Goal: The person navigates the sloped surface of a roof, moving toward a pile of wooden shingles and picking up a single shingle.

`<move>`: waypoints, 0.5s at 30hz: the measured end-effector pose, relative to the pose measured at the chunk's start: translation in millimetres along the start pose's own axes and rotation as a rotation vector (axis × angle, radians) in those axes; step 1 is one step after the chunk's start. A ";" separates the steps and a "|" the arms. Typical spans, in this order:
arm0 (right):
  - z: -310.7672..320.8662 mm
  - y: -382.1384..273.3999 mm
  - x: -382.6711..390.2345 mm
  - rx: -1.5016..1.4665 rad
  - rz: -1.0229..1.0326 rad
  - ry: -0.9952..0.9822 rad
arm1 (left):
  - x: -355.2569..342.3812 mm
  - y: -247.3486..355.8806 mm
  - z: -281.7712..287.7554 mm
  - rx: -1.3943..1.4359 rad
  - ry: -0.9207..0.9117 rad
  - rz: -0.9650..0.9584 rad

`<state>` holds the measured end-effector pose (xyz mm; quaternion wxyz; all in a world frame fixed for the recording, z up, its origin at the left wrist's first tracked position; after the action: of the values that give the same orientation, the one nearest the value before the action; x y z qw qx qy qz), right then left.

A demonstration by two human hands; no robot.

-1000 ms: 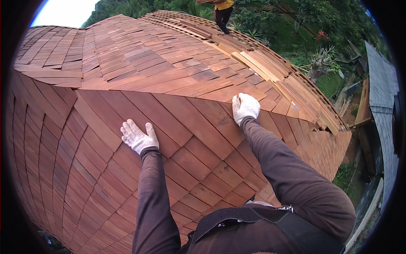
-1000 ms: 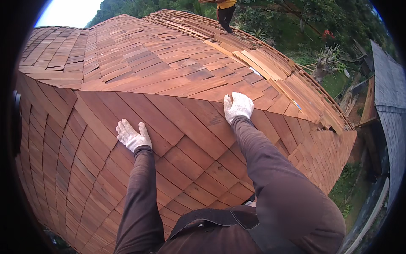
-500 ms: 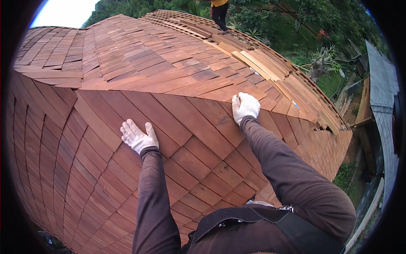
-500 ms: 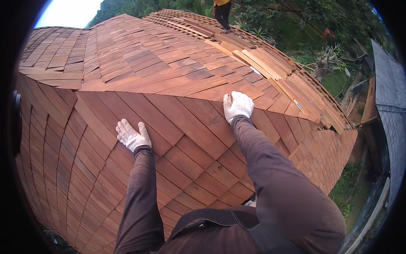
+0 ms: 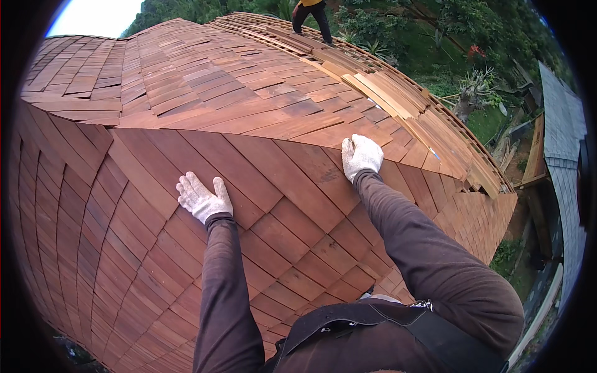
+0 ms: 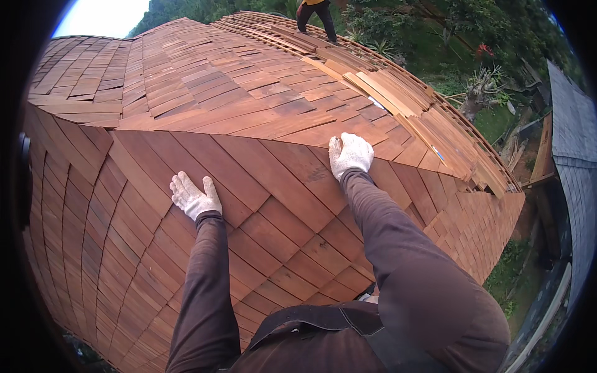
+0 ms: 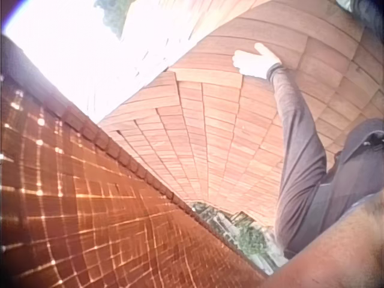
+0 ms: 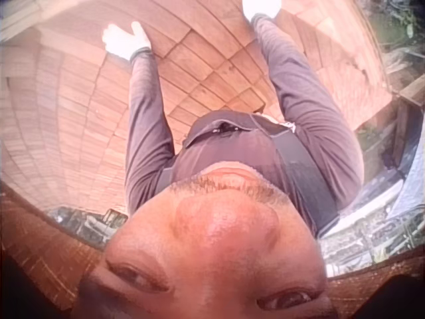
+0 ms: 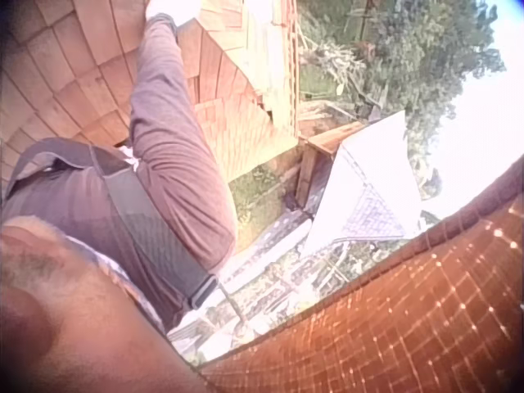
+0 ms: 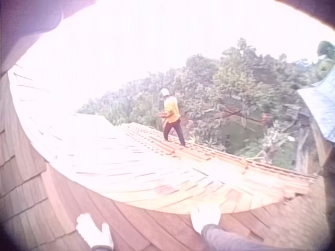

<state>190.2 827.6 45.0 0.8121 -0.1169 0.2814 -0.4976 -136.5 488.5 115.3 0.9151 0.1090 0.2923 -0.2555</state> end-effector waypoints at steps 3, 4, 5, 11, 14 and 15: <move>-1.1 0.4 -0.1 0.009 -0.001 0.005 | -0.4 0.3 0.6 0.001 0.002 -0.002; -1.9 2.0 -0.4 0.012 -0.003 0.004 | -0.3 1.2 0.1 0.001 0.003 -0.003; -2.8 3.7 -0.8 0.015 -0.006 0.002 | -0.1 2.2 -0.8 0.004 0.001 -0.003; -5.3 0.3 -0.2 -0.005 -0.001 0.008 | 0.1 -3.5 1.4 -0.009 0.017 -0.009; -3.9 3.1 -1.2 0.004 -0.011 -0.011 | 0.4 0.9 -1.1 -0.012 0.006 -0.008; -3.9 3.3 -1.5 0.004 -0.013 -0.016 | 0.0 1.2 -0.8 -0.013 0.005 -0.006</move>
<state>189.9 830.8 40.8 0.8112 -0.1211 0.2731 -0.5026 -136.3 489.8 114.7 0.9142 0.1028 0.2968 -0.2562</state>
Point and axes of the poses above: each hand's wrist, its own x-axis away from the middle knuckle, its own z-axis out of the back of the hand, y = z × x, the point moved 8 cm from there along -x, towards the middle knuckle
